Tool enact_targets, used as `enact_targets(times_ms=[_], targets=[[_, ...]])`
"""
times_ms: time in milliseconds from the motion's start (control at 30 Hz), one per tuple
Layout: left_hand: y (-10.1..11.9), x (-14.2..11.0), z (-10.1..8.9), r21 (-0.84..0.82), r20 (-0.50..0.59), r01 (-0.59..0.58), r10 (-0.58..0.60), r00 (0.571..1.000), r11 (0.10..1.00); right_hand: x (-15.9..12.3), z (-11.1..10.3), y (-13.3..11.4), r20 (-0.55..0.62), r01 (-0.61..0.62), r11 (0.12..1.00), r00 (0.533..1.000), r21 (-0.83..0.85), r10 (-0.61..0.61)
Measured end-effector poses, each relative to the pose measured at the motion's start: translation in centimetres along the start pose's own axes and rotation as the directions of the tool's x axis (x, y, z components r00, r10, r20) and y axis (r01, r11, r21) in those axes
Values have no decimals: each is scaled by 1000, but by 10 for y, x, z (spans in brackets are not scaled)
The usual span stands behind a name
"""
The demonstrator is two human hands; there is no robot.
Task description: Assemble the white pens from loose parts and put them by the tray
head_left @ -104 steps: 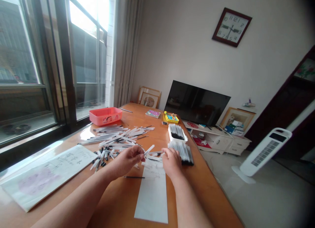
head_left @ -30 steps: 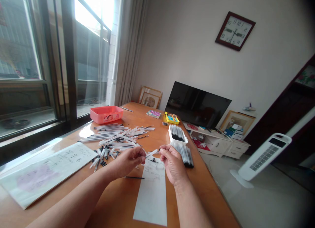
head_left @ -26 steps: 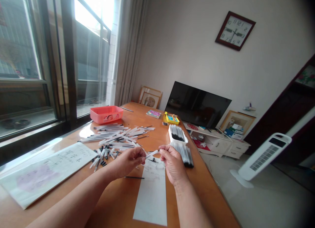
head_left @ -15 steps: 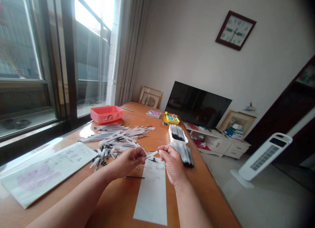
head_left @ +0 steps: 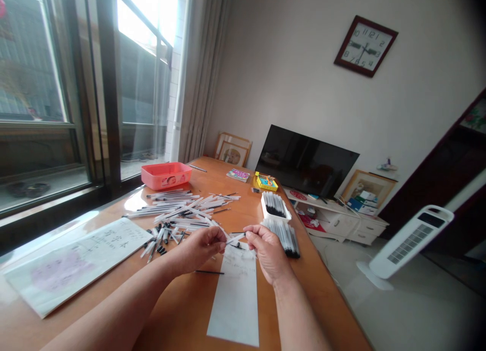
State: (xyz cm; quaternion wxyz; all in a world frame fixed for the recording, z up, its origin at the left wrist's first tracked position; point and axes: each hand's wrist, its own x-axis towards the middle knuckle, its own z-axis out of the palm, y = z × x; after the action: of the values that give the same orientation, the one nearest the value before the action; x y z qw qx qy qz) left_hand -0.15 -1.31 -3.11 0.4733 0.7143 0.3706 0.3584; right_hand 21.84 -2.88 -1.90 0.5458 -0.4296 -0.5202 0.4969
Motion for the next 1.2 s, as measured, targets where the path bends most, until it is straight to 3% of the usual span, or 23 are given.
enact_targets(times_ms=[367,500,600,767,933,1067,1200], targets=[[3,-3,2,55,37,-10,8,999,998,0,2,3,21,-36,998,999,-42,37],[1,-3,2,165,0,-24,24,1000,986,0,4,7,-15,-35,984,999,-176,33],[-1,-2,1,226,-15,-29,33,999,974,1,5,9,-37,43,950,998,-308,-57],[-4,0,2,151,27,-20,16,1000,988,2,5,9,-73,24,953,996,-301,-48],[0,-1,3,114,1,-18,18,1000,993,0,6,10,-16,45,967,999,-251,-50],[4,-3,4,110,3,-14,13,1000,994,1,7,11,-74,81,928,991,-365,-115],[2,-2,4,102,-1,-23,23,1000,994,2,8,11,-114,43,947,990,-317,-83]])
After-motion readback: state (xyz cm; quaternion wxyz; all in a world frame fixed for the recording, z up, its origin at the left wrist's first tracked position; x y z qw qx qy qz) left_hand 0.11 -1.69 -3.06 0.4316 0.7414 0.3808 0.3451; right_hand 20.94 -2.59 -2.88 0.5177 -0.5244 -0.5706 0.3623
